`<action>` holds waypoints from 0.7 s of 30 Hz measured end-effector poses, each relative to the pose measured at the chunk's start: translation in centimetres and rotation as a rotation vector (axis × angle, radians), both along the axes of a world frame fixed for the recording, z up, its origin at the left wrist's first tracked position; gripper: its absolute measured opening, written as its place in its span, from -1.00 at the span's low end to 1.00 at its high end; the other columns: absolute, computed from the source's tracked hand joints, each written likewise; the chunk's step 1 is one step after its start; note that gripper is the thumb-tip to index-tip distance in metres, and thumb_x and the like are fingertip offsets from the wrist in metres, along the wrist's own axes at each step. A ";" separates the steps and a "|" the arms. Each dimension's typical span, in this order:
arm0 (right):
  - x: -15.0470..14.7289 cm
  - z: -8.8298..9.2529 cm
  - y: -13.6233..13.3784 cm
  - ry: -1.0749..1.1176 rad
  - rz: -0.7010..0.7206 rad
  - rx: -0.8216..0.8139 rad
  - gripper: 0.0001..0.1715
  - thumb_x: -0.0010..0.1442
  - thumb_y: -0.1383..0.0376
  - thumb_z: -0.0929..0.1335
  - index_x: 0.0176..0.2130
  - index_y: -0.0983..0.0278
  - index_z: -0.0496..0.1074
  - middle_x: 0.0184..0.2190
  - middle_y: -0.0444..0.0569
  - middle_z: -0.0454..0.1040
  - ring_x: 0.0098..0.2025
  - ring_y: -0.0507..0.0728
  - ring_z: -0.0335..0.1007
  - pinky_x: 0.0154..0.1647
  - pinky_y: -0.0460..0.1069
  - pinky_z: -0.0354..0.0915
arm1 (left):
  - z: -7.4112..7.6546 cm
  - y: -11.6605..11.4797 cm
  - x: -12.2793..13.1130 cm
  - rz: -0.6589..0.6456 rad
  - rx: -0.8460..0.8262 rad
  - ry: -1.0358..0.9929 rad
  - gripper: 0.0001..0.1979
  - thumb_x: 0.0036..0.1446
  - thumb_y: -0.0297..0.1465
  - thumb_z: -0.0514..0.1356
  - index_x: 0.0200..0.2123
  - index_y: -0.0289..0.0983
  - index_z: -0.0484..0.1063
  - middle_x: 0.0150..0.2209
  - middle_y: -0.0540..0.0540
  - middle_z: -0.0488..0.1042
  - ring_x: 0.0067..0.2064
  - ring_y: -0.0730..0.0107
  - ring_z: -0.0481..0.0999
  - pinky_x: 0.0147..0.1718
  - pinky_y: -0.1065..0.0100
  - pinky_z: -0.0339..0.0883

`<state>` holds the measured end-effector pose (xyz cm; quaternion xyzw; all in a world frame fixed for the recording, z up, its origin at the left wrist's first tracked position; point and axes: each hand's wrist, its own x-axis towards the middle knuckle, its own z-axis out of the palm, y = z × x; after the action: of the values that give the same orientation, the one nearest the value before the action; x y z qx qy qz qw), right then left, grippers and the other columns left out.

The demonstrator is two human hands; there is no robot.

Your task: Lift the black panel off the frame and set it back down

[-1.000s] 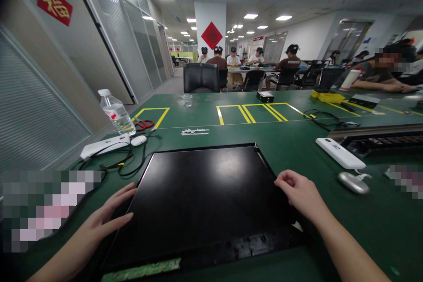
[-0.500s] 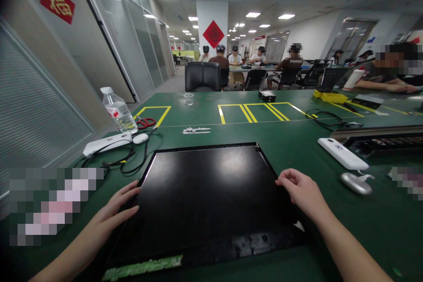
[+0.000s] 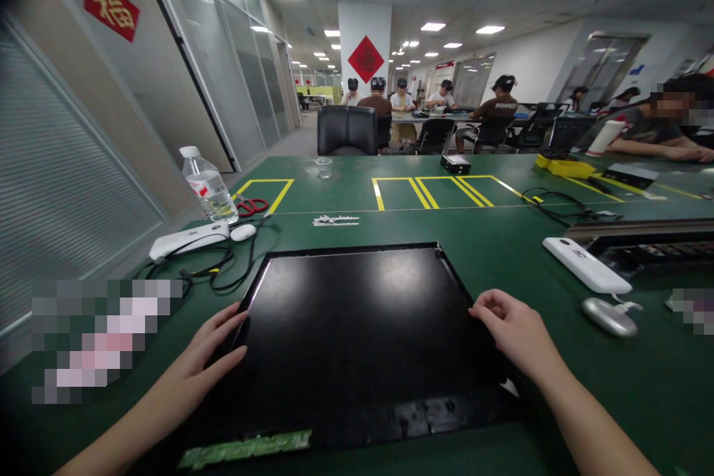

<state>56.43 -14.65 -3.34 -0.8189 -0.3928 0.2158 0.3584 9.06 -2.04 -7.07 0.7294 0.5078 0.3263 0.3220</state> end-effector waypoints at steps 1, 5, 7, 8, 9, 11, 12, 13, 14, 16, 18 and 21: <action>0.0 0.0 0.0 -0.015 0.005 -0.012 -0.68 -0.04 0.00 0.35 -0.42 0.19 0.42 -0.59 -0.13 0.51 -0.70 0.02 0.22 -0.63 -0.04 0.14 | 0.1 -0.1 -0.1 -0.013 0.016 0.027 -0.48 0.17 -0.11 0.18 0.18 -0.11 0.39 0.34 -0.17 0.22 0.36 -0.09 0.13 0.28 -0.10 -0.03; -0.1 0.0 -0.1 -0.035 0.018 -0.029 -0.65 -0.02 -0.04 0.33 -0.40 0.17 0.42 -0.64 -0.18 0.44 -0.68 0.05 0.25 -0.60 -0.02 0.16 | 1.9 -0.8 -1.1 -0.173 0.143 0.249 -0.45 0.14 -0.16 0.24 0.22 0.01 0.33 0.39 -0.14 0.12 0.35 -0.12 0.15 0.25 -0.14 0.03; -0.1 0.0 -0.1 -0.032 0.020 -0.030 -0.64 -0.02 -0.05 0.32 -0.40 0.17 0.42 -0.62 -0.18 0.44 -0.67 0.05 0.26 -0.59 -0.02 0.17 | 3.1 -1.3 -1.5 -0.308 0.191 0.340 -0.42 0.13 -0.21 0.26 0.23 0.06 0.29 0.40 -0.12 0.11 0.35 -0.10 0.16 0.24 -0.15 0.07; -0.1 0.0 0.0 -0.033 0.020 -0.028 -0.63 -0.02 -0.05 0.32 -0.40 0.17 0.42 -0.62 -0.18 0.44 -0.67 0.06 0.26 -0.59 -0.01 0.18 | 3.7 -1.6 -1.7 -0.378 0.189 0.381 -0.42 0.13 -0.24 0.26 0.23 0.08 0.29 0.41 -0.11 0.11 0.35 -0.09 0.16 0.23 -0.14 0.10; -0.1 0.0 0.0 -0.037 0.020 -0.027 -0.63 -0.02 -0.05 0.33 -0.40 0.17 0.42 -0.63 -0.17 0.44 -0.66 0.06 0.26 -0.59 -0.01 0.18 | 4.2 -1.8 -1.8 -0.456 0.183 0.418 -0.42 0.12 -0.27 0.27 0.22 0.09 0.31 0.40 -0.10 0.13 0.35 -0.09 0.17 0.22 -0.12 0.13; -0.2 0.0 0.1 -0.054 0.020 -0.020 -0.64 -0.03 -0.05 0.33 -0.41 0.17 0.42 -0.65 -0.17 0.43 -0.67 0.06 0.26 -0.59 -0.01 0.18 | 5.0 -2.2 -1.9 -0.568 0.180 0.486 -0.47 0.12 -0.31 0.26 0.18 0.13 0.37 0.38 -0.07 0.21 0.34 -0.08 0.19 0.20 -0.14 0.16; -0.2 0.0 0.1 -0.061 0.024 -0.015 -0.64 -0.03 -0.05 0.33 -0.42 0.17 0.42 -0.66 -0.17 0.42 -0.67 0.06 0.26 -0.58 -0.01 0.19 | 5.2 -2.3 -1.9 -0.605 0.183 0.512 -0.50 0.13 -0.33 0.26 0.15 0.14 0.40 0.35 -0.05 0.26 0.34 -0.08 0.21 0.20 -0.17 0.16; -0.2 0.0 0.1 -0.067 0.028 -0.010 -0.64 -0.02 -0.05 0.34 -0.42 0.17 0.42 -0.66 -0.17 0.43 -0.67 0.06 0.27 -0.58 -0.01 0.19 | 5.4 -2.3 -1.8 -0.629 0.191 0.530 -0.52 0.13 -0.36 0.25 0.11 0.16 0.43 0.32 -0.04 0.31 0.32 -0.06 0.24 0.21 -0.19 0.14; -0.3 0.0 0.1 -0.071 0.032 -0.007 -0.64 -0.02 -0.05 0.34 -0.42 0.17 0.42 -0.66 -0.17 0.43 -0.68 0.07 0.27 -0.58 -0.01 0.19 | 5.5 -2.3 -1.7 -0.645 0.200 0.538 -0.53 0.13 -0.39 0.25 0.08 0.17 0.46 0.29 -0.02 0.36 0.30 -0.03 0.28 0.22 -0.20 0.12; -0.4 0.0 0.1 -0.075 0.032 0.002 -0.65 -0.02 -0.04 0.34 -0.43 0.17 0.42 -0.66 -0.16 0.43 -0.67 0.07 0.28 -0.58 -0.01 0.20 | 5.7 -2.2 -1.5 -0.666 0.219 0.525 -0.53 0.10 -0.46 0.25 0.03 0.16 0.50 0.23 0.00 0.44 0.25 0.05 0.38 0.25 -0.16 0.07; -0.5 0.0 0.1 -0.074 0.021 0.014 -0.66 -0.03 -0.04 0.36 -0.43 0.17 0.43 -0.66 -0.16 0.44 -0.67 0.07 0.28 -0.59 -0.02 0.20 | 5.8 -2.0 -1.4 -0.681 0.236 0.500 -0.52 0.06 -0.50 0.27 0.00 0.14 0.53 0.17 0.00 0.50 0.19 0.10 0.45 0.27 -0.10 0.05; -0.6 0.0 0.1 -0.075 0.012 0.030 -0.66 -0.04 -0.03 0.37 -0.44 0.17 0.44 -0.66 -0.15 0.44 -0.67 0.07 0.29 -0.62 -0.03 0.18 | 5.9 -1.8 -1.5 -0.695 0.248 0.491 -0.52 0.05 -0.50 0.29 -0.02 0.13 0.55 0.12 0.01 0.55 0.14 0.13 0.50 0.28 -0.06 0.05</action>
<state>55.82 -14.55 -3.34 -0.8186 -0.4141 0.1814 0.3543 7.53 -3.82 -1.15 0.9458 0.2507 0.0743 0.1926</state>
